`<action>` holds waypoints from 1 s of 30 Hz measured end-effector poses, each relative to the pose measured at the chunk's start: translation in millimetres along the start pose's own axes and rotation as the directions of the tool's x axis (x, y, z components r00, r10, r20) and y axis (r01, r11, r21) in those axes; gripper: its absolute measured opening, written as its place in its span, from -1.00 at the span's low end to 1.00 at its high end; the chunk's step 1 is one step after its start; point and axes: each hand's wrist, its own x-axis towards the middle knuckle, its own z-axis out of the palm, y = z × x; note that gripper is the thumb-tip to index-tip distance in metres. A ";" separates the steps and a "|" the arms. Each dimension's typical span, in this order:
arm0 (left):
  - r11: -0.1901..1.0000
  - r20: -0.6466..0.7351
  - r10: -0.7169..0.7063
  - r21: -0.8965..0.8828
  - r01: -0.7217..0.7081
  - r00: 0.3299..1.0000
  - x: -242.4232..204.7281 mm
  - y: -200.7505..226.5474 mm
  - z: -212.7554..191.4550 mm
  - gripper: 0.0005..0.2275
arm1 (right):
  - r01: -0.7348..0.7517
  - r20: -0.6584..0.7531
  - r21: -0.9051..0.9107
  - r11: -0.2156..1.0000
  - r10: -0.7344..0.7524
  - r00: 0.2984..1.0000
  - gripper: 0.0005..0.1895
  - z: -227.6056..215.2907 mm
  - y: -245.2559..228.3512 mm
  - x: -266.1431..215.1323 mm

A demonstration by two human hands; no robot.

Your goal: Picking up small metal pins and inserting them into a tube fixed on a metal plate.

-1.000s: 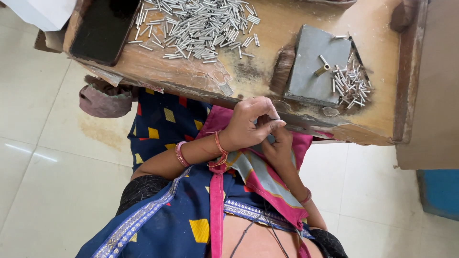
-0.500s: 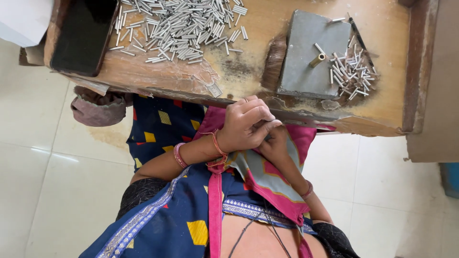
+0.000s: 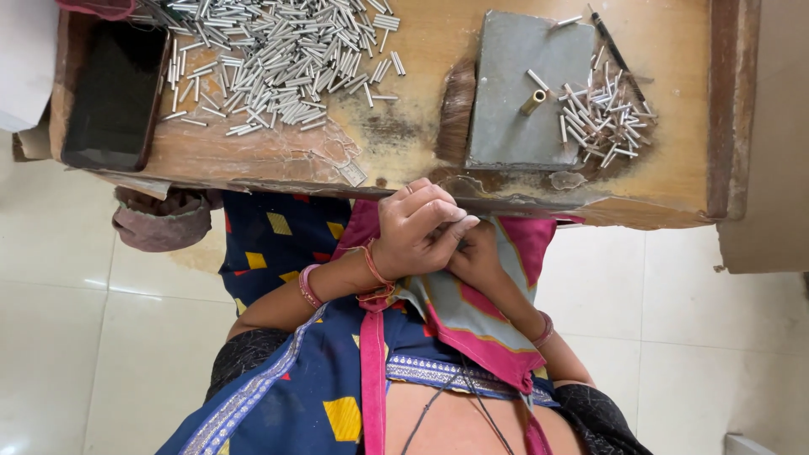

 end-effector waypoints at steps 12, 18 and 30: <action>1.000 -0.022 -0.028 -0.004 0.028 0.999 -0.6 1.1 -0.8 -0.79 | -0.019 -0.026 0.158 0.987 0.023 0.999 -0.87 -2.1 -2.2 -1.3; 0.998 -0.008 -0.048 -0.027 0.048 0.999 -0.2 3.6 -4.6 -0.80 | -0.015 -0.061 0.166 0.986 0.026 0.998 -0.90 -0.8 -5.4 -3.1; 0.980 0.013 -0.134 -0.147 0.134 0.991 -0.5 8.0 -10.7 -0.80 | 0.058 -0.106 0.082 0.995 -0.049 0.993 -0.81 1.3 -9.2 -6.0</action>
